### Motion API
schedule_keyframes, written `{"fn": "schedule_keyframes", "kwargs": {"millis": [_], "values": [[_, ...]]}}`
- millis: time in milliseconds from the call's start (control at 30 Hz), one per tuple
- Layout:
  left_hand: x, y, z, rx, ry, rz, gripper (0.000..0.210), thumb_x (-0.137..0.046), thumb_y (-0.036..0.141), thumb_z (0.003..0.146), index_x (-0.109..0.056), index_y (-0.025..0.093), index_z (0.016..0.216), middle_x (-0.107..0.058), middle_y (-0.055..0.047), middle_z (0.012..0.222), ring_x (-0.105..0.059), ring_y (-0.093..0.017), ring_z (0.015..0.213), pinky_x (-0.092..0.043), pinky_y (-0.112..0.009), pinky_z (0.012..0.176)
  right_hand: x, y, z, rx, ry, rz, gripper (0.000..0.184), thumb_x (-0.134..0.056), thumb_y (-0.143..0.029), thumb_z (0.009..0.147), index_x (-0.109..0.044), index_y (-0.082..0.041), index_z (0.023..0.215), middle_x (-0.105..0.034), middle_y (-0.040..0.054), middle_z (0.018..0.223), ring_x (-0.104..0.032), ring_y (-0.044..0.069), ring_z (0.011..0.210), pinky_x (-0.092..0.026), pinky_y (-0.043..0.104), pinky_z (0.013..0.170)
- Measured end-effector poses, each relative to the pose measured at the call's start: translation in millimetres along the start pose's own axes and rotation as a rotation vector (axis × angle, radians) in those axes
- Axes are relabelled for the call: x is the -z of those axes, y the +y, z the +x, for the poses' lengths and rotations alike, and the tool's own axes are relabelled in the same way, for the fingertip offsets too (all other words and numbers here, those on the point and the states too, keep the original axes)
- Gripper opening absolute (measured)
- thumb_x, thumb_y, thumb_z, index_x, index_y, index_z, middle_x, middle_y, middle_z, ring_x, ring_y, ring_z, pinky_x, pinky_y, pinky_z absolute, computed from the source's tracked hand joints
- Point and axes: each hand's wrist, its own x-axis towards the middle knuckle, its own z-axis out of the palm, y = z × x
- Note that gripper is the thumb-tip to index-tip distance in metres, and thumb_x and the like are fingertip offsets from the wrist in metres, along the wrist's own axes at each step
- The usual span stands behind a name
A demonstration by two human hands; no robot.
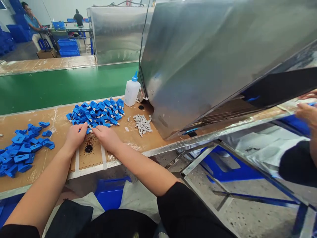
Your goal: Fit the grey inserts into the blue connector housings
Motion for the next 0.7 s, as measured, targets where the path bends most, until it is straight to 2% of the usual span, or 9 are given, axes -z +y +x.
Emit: {"fn": "schedule_keyframes", "kwargs": {"millis": [167, 367, 467, 600, 700], "values": [[0.7, 9, -1, -0.004, -0.058, 0.099, 0.052, -0.037, 0.046, 0.098, -0.036, 0.020, 0.052, -0.038, -0.001, 0.051, -0.034, -0.014, 0.052, -0.017, -0.034, 0.058, 1, -1, -4, 0.049, 0.025, -0.069, 0.027, -0.041, -0.022, 0.108, -0.064, -0.014, 0.095, -0.062, 0.0071, 0.085, -0.053, 0.019, 0.078, -0.038, 0.031, 0.071], [2.2, 7, 2, -0.025, -0.113, 0.088, 0.053, -0.037, 0.046, 0.098, -0.032, 0.020, 0.053, -0.035, 0.001, 0.049, -0.035, -0.013, 0.051, -0.019, -0.033, 0.057, -8, 4, -6, 0.064, 0.015, -0.053, 0.020, -0.042, -0.012, 0.104, -0.061, -0.015, 0.099, -0.061, 0.0074, 0.089, -0.053, 0.020, 0.082, -0.038, 0.031, 0.073], [3.7, 3, 5, -0.039, -0.157, 0.065, 0.054, -0.038, 0.047, 0.098, -0.035, 0.020, 0.052, -0.040, 0.001, 0.048, -0.038, -0.013, 0.051, -0.023, -0.032, 0.056, -10, 3, -6, 0.076, 0.008, -0.056, 0.019, -0.042, -0.009, 0.102, -0.060, -0.015, 0.099, -0.061, 0.0079, 0.091, -0.053, 0.021, 0.084, -0.040, 0.031, 0.075], [5.9, -1, 7, 0.016, -0.248, -0.012, 0.059, -0.037, 0.049, 0.099, -0.046, 0.019, 0.049, -0.049, 0.000, 0.046, -0.045, -0.014, 0.050, -0.030, -0.031, 0.057, -8, 0, -6, 0.098, 0.018, -0.090, 0.019, -0.042, -0.009, 0.101, -0.059, -0.016, 0.097, -0.060, 0.0083, 0.090, -0.054, 0.021, 0.085, -0.041, 0.032, 0.076], [5.8, -5, 8, 0.021, -0.253, -0.094, 0.061, -0.039, 0.050, 0.099, -0.049, 0.019, 0.048, -0.052, 0.000, 0.045, -0.047, -0.015, 0.049, -0.033, -0.030, 0.057, -8, -2, -5, 0.097, 0.031, -0.121, 0.021, -0.040, -0.012, 0.103, -0.061, -0.015, 0.099, -0.062, 0.0091, 0.091, -0.054, 0.021, 0.084, -0.041, 0.032, 0.075]]}}
